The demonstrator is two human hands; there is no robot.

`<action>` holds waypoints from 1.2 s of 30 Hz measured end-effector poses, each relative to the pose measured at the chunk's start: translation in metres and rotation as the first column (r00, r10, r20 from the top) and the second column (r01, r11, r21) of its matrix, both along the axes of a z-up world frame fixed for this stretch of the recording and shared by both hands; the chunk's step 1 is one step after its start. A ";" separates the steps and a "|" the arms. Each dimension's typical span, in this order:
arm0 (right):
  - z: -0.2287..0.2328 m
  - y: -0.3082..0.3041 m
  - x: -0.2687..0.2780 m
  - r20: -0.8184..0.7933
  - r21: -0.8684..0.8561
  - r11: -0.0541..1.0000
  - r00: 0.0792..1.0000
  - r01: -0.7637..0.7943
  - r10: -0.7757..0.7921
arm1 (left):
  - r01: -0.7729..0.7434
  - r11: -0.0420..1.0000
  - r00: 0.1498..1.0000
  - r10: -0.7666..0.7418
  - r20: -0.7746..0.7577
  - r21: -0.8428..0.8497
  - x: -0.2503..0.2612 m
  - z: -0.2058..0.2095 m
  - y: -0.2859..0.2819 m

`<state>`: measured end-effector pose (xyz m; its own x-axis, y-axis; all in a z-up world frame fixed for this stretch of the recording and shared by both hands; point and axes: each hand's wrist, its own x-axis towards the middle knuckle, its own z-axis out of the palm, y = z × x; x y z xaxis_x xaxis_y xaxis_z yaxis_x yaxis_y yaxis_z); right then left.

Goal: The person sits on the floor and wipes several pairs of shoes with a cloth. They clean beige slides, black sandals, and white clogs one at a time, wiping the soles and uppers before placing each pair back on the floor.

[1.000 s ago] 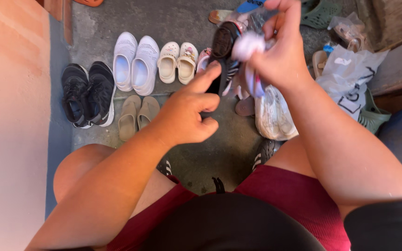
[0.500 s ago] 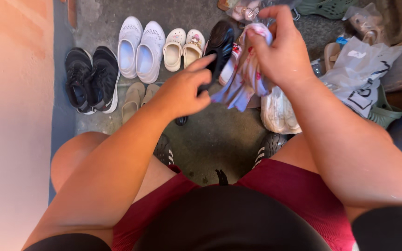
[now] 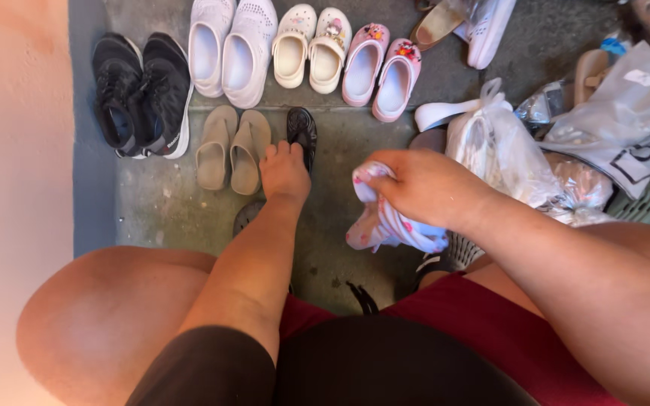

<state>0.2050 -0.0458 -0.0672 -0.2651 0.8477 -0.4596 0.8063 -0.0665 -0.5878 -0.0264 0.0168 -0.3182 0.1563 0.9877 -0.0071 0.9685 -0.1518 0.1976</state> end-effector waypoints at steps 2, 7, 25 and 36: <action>0.004 0.004 -0.001 0.043 0.003 0.999 0.998 -0.035 0.035 | 0.026 1.000 1.000 -0.026 -0.005 0.009 0.004 0.015 0.002; 0.005 0.013 -0.003 0.235 -0.010 0.989 0.961 -0.149 0.147 | -0.047 0.995 0.997 0.042 0.059 0.084 0.006 0.040 0.021; -0.013 0.027 -0.017 0.165 -0.139 0.975 0.967 -0.174 0.197 | -0.094 0.841 0.976 -0.027 -0.214 -0.533 0.005 -0.023 0.015; -0.018 0.019 -0.016 0.143 -0.157 0.970 0.967 -0.188 0.211 | 0.131 0.931 0.949 -0.217 -0.230 -0.340 0.018 -0.063 0.022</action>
